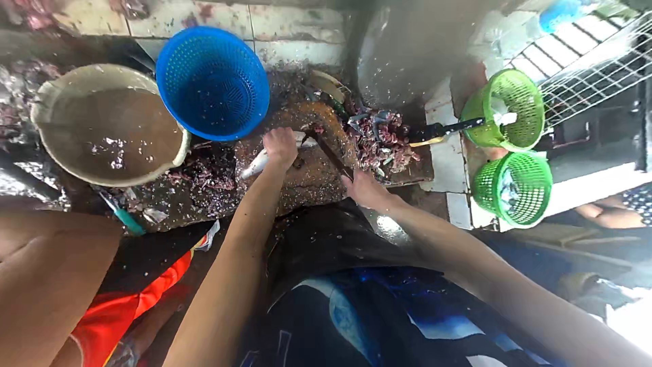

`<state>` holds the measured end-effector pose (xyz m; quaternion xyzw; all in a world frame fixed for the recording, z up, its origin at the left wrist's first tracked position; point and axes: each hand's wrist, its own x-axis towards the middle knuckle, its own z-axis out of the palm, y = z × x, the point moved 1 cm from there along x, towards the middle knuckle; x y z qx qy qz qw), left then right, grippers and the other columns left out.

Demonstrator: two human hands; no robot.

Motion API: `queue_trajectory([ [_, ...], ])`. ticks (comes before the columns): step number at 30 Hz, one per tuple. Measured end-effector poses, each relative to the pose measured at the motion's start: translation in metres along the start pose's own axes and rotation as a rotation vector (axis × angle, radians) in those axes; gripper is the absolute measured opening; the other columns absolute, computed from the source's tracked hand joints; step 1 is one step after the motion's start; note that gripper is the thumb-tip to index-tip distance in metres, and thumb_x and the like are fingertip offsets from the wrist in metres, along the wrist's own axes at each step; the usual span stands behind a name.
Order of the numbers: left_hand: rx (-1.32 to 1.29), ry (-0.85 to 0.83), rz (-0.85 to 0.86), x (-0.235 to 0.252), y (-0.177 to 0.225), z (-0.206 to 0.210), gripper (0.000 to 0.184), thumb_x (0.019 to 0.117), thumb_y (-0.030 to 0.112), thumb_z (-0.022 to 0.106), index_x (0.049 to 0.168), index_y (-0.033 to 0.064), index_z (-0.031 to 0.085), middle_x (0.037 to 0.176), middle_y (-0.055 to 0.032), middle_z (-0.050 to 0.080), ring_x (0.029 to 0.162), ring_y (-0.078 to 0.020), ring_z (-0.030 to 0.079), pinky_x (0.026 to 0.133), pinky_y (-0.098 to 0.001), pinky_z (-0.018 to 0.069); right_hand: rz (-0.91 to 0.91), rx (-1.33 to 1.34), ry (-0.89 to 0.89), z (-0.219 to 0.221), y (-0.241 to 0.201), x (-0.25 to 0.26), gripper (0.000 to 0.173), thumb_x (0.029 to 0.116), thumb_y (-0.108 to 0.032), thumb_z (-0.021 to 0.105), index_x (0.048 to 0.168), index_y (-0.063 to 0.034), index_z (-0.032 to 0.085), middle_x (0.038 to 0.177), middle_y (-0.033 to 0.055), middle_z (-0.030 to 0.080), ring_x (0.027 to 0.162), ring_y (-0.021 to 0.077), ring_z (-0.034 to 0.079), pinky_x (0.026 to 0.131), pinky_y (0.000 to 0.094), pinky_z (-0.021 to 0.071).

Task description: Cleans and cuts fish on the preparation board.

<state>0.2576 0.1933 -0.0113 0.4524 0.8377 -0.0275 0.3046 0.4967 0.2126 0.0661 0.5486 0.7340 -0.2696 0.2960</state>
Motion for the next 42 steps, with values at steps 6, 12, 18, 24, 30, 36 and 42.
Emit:
queue_trajectory([
  [6,-0.288,-0.319,0.128,-0.014,-0.012,-0.016,0.049,0.0782,0.028,0.086,0.115,-0.0011,0.070,0.110,-0.0239,0.071,0.102,-0.0415,0.067,0.086,-0.0673,0.0527,-0.093,-0.130,-0.002,-0.031,-0.035,-0.029,0.035,0.1020,-0.016,0.058,0.130,0.0042,0.061,0.139,0.0283,0.056,0.121,0.0493,0.060,0.089,0.0708,0.0525],
  [12,-0.812,-0.645,-0.135,-0.076,-0.018,-0.017,0.030,0.0900,0.012,0.071,0.118,0.0013,0.064,0.100,-0.0127,0.069,0.086,-0.0205,0.066,0.079,-0.0407,0.0561,-0.116,0.272,-0.014,-0.003,0.004,-0.006,0.051,0.1094,-0.042,0.044,0.131,0.0018,0.060,0.126,0.0266,0.064,0.112,0.0435,0.066,0.091,0.0637,0.0538],
  [18,-0.035,-0.359,0.065,-0.097,-0.035,-0.028,0.055,0.0754,0.039,0.087,0.108,-0.0008,0.068,0.103,-0.0249,0.070,0.100,-0.0446,0.067,0.085,-0.0689,0.0525,-0.308,0.344,-0.138,0.027,0.006,0.035,0.051,0.1087,-0.047,0.045,0.130,-0.0032,0.060,0.109,0.0243,0.068,0.092,0.0389,0.071,0.079,0.0588,0.0576],
  [24,0.206,0.092,0.834,-0.058,-0.007,0.007,0.059,0.0903,-0.001,0.068,0.145,0.0188,0.058,0.150,-0.0127,0.054,0.142,-0.0368,0.046,0.116,-0.0591,0.0369,-0.238,0.476,0.115,0.001,0.056,0.083,0.059,0.1082,-0.047,0.046,0.152,-0.0076,0.047,0.135,0.0252,0.063,0.125,0.0416,0.062,0.107,0.0631,0.0480],
  [30,-0.325,0.154,0.501,-0.066,-0.024,0.056,0.063,0.1039,0.019,0.055,0.160,0.0053,0.032,0.168,-0.0152,0.030,0.151,-0.0355,0.035,0.121,-0.0539,0.0343,-0.089,0.458,0.176,-0.010,0.077,0.015,0.064,0.1067,-0.060,0.036,0.136,-0.0076,0.056,0.109,0.0245,0.069,0.092,0.0413,0.072,0.078,0.0632,0.0582],
  [36,-0.247,0.348,0.105,-0.014,0.041,0.085,0.105,0.0977,0.058,0.054,0.161,-0.0092,0.004,0.167,-0.0359,-0.003,0.157,-0.0495,0.000,0.127,-0.0606,0.0097,0.016,0.388,0.225,-0.012,0.070,-0.033,0.055,0.1097,-0.050,0.036,0.121,-0.0019,0.061,0.094,0.0202,0.069,0.090,0.0367,0.071,0.081,0.0577,0.0571],
  [42,-0.367,0.355,0.167,0.111,0.044,-0.006,0.066,0.1034,0.028,0.050,0.162,0.0083,0.028,0.169,-0.0194,0.025,0.154,-0.0473,0.020,0.115,-0.0757,0.0230,-0.092,0.227,0.116,-0.029,0.053,-0.048,0.052,0.1113,-0.042,0.036,0.122,0.0025,0.059,0.093,0.0204,0.068,0.089,0.0351,0.070,0.084,0.0550,0.0560],
])
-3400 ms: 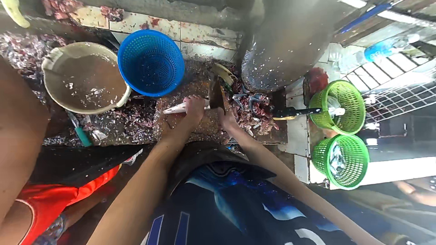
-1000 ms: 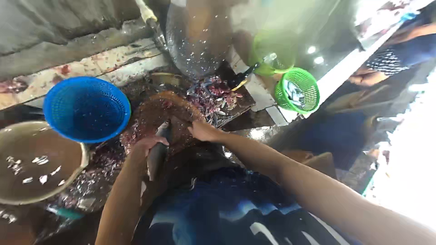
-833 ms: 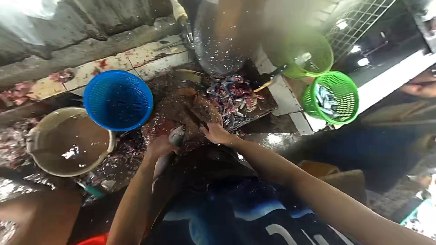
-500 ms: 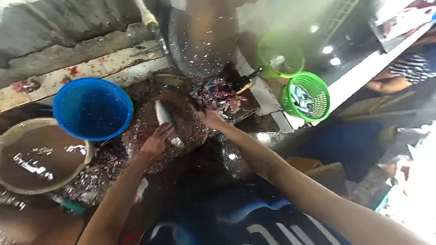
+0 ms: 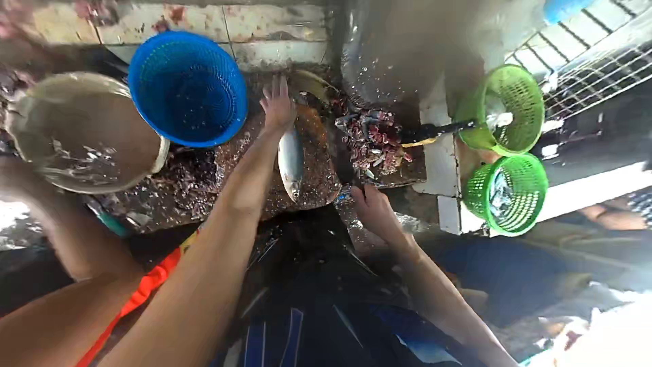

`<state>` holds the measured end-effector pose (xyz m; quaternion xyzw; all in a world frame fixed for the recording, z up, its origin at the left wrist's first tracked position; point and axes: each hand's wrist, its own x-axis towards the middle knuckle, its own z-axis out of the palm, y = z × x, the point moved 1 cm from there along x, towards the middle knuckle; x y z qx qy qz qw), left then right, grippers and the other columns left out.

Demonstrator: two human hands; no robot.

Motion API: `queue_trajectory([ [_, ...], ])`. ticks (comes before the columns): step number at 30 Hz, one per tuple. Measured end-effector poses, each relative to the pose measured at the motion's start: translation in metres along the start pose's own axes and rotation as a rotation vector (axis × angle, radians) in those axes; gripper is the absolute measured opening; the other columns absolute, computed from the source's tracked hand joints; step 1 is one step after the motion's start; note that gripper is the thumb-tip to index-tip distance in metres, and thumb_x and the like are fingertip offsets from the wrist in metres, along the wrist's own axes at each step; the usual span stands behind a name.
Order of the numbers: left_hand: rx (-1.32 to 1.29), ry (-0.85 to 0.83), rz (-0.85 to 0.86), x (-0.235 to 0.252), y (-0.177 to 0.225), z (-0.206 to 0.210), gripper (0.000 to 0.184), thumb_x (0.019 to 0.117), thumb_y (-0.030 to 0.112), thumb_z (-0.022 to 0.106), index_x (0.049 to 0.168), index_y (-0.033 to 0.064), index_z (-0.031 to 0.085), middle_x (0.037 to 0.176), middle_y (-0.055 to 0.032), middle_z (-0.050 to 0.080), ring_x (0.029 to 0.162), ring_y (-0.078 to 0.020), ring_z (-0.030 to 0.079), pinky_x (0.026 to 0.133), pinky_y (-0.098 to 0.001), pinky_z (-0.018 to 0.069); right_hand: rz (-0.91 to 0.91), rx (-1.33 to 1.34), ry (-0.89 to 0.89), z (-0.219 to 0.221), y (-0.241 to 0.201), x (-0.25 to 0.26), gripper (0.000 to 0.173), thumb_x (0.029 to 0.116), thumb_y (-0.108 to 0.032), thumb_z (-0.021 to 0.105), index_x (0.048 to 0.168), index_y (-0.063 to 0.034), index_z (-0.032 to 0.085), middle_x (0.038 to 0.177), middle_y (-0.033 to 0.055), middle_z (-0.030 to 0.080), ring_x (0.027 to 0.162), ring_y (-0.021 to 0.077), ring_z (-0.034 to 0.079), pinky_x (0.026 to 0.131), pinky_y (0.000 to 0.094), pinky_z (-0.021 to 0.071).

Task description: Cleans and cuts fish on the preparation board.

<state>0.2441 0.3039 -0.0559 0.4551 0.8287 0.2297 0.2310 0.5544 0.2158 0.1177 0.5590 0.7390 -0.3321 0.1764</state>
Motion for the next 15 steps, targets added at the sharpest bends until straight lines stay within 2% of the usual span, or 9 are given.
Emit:
queue_trajectory([
  [2,-0.133,0.242,-0.003,-0.015,-0.009,-0.010,0.051,0.1042,0.031,0.047,0.149,0.0067,0.050,0.149,-0.0182,0.054,0.142,-0.0425,0.043,0.112,-0.0654,0.0351,-0.046,-0.146,-0.063,-0.005,-0.014,0.000,0.050,0.1110,-0.044,0.035,0.118,0.0008,0.059,0.090,0.0192,0.067,0.087,0.0352,0.071,0.080,0.0537,0.0575],
  [3,-0.156,0.293,-0.054,-0.039,-0.012,-0.013,0.048,0.1044,0.033,0.046,0.142,0.0054,0.055,0.140,-0.0192,0.059,0.138,-0.0411,0.047,0.114,-0.0618,0.0355,-0.054,-0.206,-0.089,-0.006,-0.023,0.002,0.050,0.1109,-0.045,0.035,0.117,-0.0011,0.057,0.088,0.0178,0.067,0.086,0.0347,0.071,0.078,0.0529,0.0578],
  [4,-0.159,0.281,-0.122,-0.063,-0.013,-0.014,0.047,0.1053,0.036,0.045,0.139,0.0046,0.058,0.138,-0.0210,0.060,0.137,-0.0414,0.048,0.116,-0.0610,0.0344,-0.052,-0.251,-0.113,-0.007,-0.032,0.008,0.050,0.1108,-0.046,0.035,0.118,-0.0011,0.057,0.089,0.0183,0.067,0.088,0.0357,0.071,0.079,0.0535,0.0580],
  [6,-0.191,0.160,-0.264,-0.112,-0.010,0.002,0.049,0.1066,0.039,0.044,0.136,0.0029,0.058,0.137,-0.0250,0.057,0.134,-0.0449,0.047,0.110,-0.0634,0.0385,-0.036,-0.322,-0.156,-0.009,-0.043,0.018,0.051,0.1106,-0.047,0.036,0.122,-0.0012,0.056,0.090,0.0195,0.068,0.089,0.0376,0.072,0.078,0.0552,0.0584],
  [8,-0.197,0.101,-0.343,-0.139,-0.009,0.030,0.053,0.1054,0.041,0.046,0.140,0.0010,0.053,0.141,-0.0283,0.051,0.135,-0.0484,0.046,0.107,-0.0660,0.0404,-0.045,-0.380,-0.159,-0.010,-0.050,0.029,0.052,0.1104,-0.047,0.037,0.122,-0.0006,0.055,0.090,0.0202,0.068,0.087,0.0390,0.072,0.076,0.0563,0.0585],
  [11,-0.147,0.144,-0.371,-0.147,-0.009,0.054,0.052,0.1060,0.042,0.039,0.139,0.0042,0.052,0.141,-0.0252,0.051,0.133,-0.0449,0.048,0.104,-0.0619,0.0421,-0.076,-0.473,-0.146,-0.012,-0.054,0.043,0.050,0.1104,-0.046,0.038,0.118,-0.0003,0.056,0.087,0.0207,0.067,0.085,0.0401,0.072,0.072,0.0568,0.0586],
  [15,-0.100,0.168,-0.382,-0.143,-0.009,0.058,0.050,0.1068,0.043,0.034,0.136,0.0070,0.052,0.138,-0.0221,0.052,0.132,-0.0413,0.049,0.103,-0.0578,0.0434,-0.089,-0.507,-0.147,-0.022,-0.062,0.050,0.050,0.1102,-0.046,0.039,0.115,-0.0002,0.058,0.087,0.0200,0.067,0.084,0.0389,0.071,0.072,0.0566,0.0583],
])
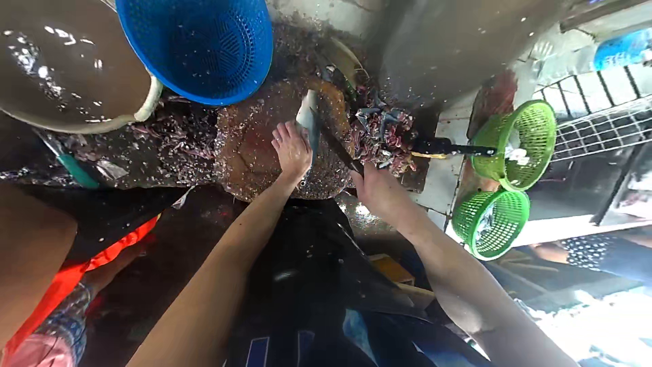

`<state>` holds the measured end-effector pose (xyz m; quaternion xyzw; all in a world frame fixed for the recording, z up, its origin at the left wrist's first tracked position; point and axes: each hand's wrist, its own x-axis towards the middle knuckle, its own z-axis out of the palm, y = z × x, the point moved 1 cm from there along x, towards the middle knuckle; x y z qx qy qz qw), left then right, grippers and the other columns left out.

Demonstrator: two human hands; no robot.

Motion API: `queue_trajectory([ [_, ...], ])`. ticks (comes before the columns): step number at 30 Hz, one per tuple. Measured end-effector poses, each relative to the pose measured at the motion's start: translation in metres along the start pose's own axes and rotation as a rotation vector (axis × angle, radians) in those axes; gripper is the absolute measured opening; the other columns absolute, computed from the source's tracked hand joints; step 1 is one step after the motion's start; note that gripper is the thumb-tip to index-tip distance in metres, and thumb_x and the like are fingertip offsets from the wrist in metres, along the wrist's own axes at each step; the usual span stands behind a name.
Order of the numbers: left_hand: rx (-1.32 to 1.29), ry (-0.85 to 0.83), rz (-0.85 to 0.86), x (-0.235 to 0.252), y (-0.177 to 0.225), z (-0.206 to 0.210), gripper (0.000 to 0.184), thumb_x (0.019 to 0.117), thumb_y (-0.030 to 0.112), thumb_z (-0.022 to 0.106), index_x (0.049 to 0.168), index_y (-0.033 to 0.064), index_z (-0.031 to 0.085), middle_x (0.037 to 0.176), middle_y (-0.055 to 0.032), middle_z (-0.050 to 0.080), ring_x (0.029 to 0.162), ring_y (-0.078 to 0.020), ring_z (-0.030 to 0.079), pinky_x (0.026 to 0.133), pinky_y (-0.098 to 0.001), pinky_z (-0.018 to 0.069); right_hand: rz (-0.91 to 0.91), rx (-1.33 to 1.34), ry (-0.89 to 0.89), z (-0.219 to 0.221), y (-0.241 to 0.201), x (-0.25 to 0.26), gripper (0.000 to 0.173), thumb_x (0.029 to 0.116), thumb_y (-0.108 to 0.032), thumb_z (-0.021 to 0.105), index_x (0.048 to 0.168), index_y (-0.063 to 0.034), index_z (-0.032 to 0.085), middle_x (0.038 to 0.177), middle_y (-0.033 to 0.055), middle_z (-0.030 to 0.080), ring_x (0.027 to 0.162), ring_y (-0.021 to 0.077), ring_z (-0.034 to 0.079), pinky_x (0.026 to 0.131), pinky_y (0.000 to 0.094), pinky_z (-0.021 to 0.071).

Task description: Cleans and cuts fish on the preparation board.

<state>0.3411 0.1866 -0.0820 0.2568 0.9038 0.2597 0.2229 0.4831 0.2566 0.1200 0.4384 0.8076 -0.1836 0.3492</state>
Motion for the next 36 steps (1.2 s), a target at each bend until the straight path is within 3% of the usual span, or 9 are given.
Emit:
queue_trajectory([
  [8,0.055,-0.019,0.014,0.001,0.002,0.001,0.050,0.1069,0.041,0.030,0.137,0.0078,0.052,0.138,-0.0207,0.052,0.131,-0.0403,0.048,0.098,-0.0558,0.0446,0.063,-0.089,-0.137,-0.008,-0.017,0.006,0.049,0.1106,-0.045,0.036,0.122,-0.0005,0.052,0.093,0.0204,0.067,0.090,0.0389,0.072,0.076,0.0552,0.0590],
  [13,0.057,-0.055,0.003,0.003,0.004,0.001,0.045,0.1083,0.038,0.035,0.136,0.0068,0.052,0.137,-0.0216,0.051,0.130,-0.0413,0.048,0.098,-0.0573,0.0439,0.012,0.111,0.107,0.065,-0.028,0.099,0.058,0.1097,-0.046,0.038,0.139,0.0036,0.048,0.102,0.0241,0.071,0.096,0.0416,0.073,0.081,0.0578,0.0597],
  [16,0.064,-0.047,-0.010,0.005,0.006,-0.002,0.046,0.1084,0.040,0.035,0.137,0.0071,0.050,0.139,-0.0209,0.051,0.131,-0.0411,0.048,0.099,-0.0570,0.0437,-0.047,0.181,0.192,0.070,-0.027,0.116,0.058,0.1098,-0.047,0.038,0.134,0.0033,0.052,0.098,0.0225,0.072,0.094,0.0400,0.074,0.080,0.0557,0.0599],
  [19,0.061,-0.037,-0.018,0.000,0.006,-0.001,0.048,0.1087,0.042,0.033,0.137,0.0079,0.052,0.139,-0.0204,0.052,0.132,-0.0408,0.048,0.101,-0.0576,0.0439,-0.092,0.163,0.217,0.082,-0.014,0.098,0.057,0.1101,-0.047,0.037,0.133,0.0036,0.051,0.095,0.0220,0.070,0.090,0.0398,0.073,0.077,0.0568,0.0606],
  [23,0.061,-0.006,-0.026,0.003,0.006,0.002,0.048,0.1084,0.042,0.034,0.135,0.0072,0.052,0.137,-0.0206,0.052,0.130,-0.0404,0.049,0.099,-0.0566,0.0446,-0.034,0.208,0.240,0.114,-0.003,0.104,0.062,0.1099,-0.045,0.038,0.146,0.0057,0.044,0.104,0.0255,0.072,0.097,0.0414,0.074,0.083,0.0581,0.0601],
  [25,0.002,-0.006,-0.027,0.006,0.004,0.001,0.049,0.1077,0.042,0.037,0.138,0.0048,0.051,0.141,-0.0236,0.050,0.133,-0.0421,0.048,0.102,-0.0582,0.0438,-0.068,0.205,0.200,0.102,-0.001,0.095,0.061,0.1105,-0.046,0.037,0.143,0.0051,0.045,0.105,0.0262,0.070,0.096,0.0415,0.073,0.082,0.0579,0.0601],
  [28,-0.153,0.004,-0.013,-0.005,-0.006,-0.007,0.048,0.1067,0.040,0.041,0.138,0.0052,0.051,0.140,-0.0231,0.052,0.131,-0.0415,0.050,0.102,-0.0605,0.0440,-0.067,0.132,0.091,0.070,0.008,0.046,0.055,0.1103,-0.047,0.036,0.136,-0.0005,0.050,0.093,0.0215,0.070,0.085,0.0394,0.073,0.074,0.0582,0.0599],
  [32,-0.128,0.017,-0.041,-0.022,-0.009,0.004,0.045,0.1064,0.039,0.038,0.135,0.0064,0.051,0.136,-0.0222,0.053,0.130,-0.0411,0.050,0.100,-0.0589,0.0432,-0.010,0.009,-0.003,0.040,0.015,-0.008,0.051,0.1101,-0.045,0.037,0.127,-0.0008,0.055,0.089,0.0190,0.069,0.089,0.0377,0.072,0.078,0.0550,0.0587],
  [36,-0.093,0.078,-0.020,-0.023,-0.007,0.009,0.044,0.1070,0.039,0.035,0.133,0.0076,0.052,0.134,-0.0212,0.053,0.128,-0.0393,0.051,0.098,-0.0569,0.0431,-0.004,-0.065,-0.044,0.040,0.014,-0.008,0.048,0.1099,-0.046,0.037,0.121,-0.0031,0.055,0.086,0.0169,0.068,0.087,0.0368,0.072,0.075,0.0535,0.0591],
])
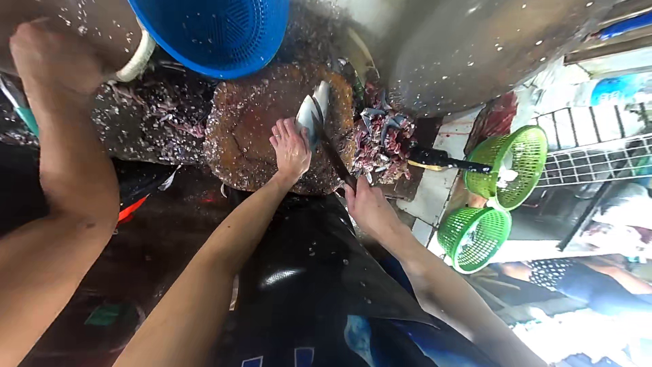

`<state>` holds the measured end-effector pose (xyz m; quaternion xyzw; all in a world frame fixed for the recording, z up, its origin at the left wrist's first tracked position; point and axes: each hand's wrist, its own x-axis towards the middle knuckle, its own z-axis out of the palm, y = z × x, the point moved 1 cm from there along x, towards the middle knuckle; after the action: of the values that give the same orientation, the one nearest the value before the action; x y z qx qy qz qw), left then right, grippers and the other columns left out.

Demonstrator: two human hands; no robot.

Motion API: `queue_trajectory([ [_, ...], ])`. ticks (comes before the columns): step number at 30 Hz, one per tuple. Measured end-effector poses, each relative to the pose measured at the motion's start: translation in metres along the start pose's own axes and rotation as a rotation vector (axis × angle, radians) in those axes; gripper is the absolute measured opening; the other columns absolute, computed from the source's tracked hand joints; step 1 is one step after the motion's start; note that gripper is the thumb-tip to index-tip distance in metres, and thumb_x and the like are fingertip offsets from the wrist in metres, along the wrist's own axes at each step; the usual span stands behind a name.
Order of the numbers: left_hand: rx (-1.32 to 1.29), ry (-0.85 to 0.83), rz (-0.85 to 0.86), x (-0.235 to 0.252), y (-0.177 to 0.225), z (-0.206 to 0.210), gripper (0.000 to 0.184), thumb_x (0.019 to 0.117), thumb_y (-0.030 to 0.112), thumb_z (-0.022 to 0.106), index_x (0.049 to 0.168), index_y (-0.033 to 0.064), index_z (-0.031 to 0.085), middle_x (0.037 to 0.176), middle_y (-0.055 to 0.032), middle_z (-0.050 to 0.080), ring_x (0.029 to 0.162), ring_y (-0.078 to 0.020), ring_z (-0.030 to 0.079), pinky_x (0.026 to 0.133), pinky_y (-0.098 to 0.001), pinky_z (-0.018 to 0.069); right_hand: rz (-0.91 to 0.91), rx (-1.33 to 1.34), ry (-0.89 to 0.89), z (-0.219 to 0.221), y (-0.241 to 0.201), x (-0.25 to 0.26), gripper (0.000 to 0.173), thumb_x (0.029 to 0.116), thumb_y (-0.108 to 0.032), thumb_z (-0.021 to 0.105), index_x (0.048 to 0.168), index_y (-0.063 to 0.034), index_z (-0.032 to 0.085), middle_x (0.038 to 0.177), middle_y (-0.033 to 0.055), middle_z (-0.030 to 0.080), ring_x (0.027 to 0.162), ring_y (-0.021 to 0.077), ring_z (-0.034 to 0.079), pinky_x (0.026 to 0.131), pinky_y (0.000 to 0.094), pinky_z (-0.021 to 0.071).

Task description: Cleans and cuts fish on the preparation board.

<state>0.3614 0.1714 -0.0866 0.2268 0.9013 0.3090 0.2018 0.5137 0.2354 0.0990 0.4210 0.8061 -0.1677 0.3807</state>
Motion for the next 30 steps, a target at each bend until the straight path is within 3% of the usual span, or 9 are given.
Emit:
queue_trajectory([
  [5,0.055,-0.066,-0.007,0.002,0.003,-0.005,0.043,0.1071,0.037,0.035,0.133,0.0066,0.051,0.135,-0.0210,0.051,0.130,-0.0402,0.048,0.100,-0.0568,0.0422,0.040,-0.043,-0.027,-0.010,-0.025,0.018,0.051,0.1099,-0.046,0.037,0.128,-0.0002,0.051,0.096,0.0206,0.068,0.092,0.0390,0.072,0.076,0.0557,0.0593],
  [7,0.072,-0.096,-0.008,0.003,0.003,-0.005,0.044,0.1078,0.038,0.034,0.134,0.0057,0.049,0.138,-0.0219,0.050,0.133,-0.0405,0.046,0.100,-0.0577,0.0414,0.015,0.052,0.088,0.014,-0.042,0.061,0.056,0.1093,-0.045,0.039,0.136,0.0032,0.049,0.104,0.0238,0.069,0.096,0.0410,0.072,0.081,0.0577,0.0596],
  [11,0.085,-0.074,-0.004,0.003,0.004,-0.005,0.043,0.1084,0.039,0.034,0.132,0.0066,0.051,0.136,-0.0211,0.051,0.130,-0.0403,0.048,0.099,-0.0566,0.0426,-0.046,0.237,0.265,0.052,-0.047,0.111,0.059,0.1095,-0.048,0.038,0.143,0.0004,0.046,0.102,0.0233,0.071,0.097,0.0414,0.073,0.082,0.0574,0.0592],
  [14,0.086,-0.070,-0.018,0.001,0.004,-0.002,0.045,0.1077,0.039,0.034,0.134,0.0061,0.052,0.136,-0.0213,0.052,0.130,-0.0403,0.049,0.099,-0.0560,0.0439,-0.122,0.252,0.292,0.071,-0.024,0.097,0.060,0.1099,-0.051,0.034,0.142,-0.0008,0.044,0.100,0.0246,0.069,0.089,0.0425,0.072,0.073,0.0595,0.0596],
  [18,0.059,-0.104,-0.047,0.004,0.004,-0.006,0.049,0.1083,0.040,0.034,0.140,0.0054,0.049,0.144,-0.0231,0.049,0.136,-0.0419,0.046,0.105,-0.0598,0.0414,-0.061,0.231,0.127,0.086,0.008,0.051,0.059,0.1094,-0.048,0.037,0.145,-0.0005,0.045,0.103,0.0239,0.071,0.096,0.0419,0.072,0.085,0.0596,0.0579],
  [23,-0.136,-0.065,-0.081,-0.020,-0.005,-0.016,0.043,0.1069,0.033,0.043,0.142,0.0093,0.050,0.138,-0.0185,0.054,0.133,-0.0390,0.048,0.103,-0.0641,0.0392,-0.035,0.041,0.090,0.037,0.011,-0.012,0.053,0.1092,-0.046,0.036,0.130,-0.0017,0.056,0.091,0.0193,0.071,0.091,0.0389,0.073,0.079,0.0556,0.0583],
  [30,-0.018,-0.005,-0.053,-0.029,-0.006,-0.004,0.045,0.1065,0.036,0.038,0.140,0.0084,0.049,0.136,-0.0201,0.053,0.130,-0.0400,0.048,0.104,-0.0610,0.0378,-0.027,-0.120,0.029,0.007,-0.003,-0.012,0.052,0.1097,-0.049,0.036,0.127,-0.0027,0.054,0.093,0.0198,0.069,0.092,0.0398,0.072,0.077,0.0557,0.0586],
])
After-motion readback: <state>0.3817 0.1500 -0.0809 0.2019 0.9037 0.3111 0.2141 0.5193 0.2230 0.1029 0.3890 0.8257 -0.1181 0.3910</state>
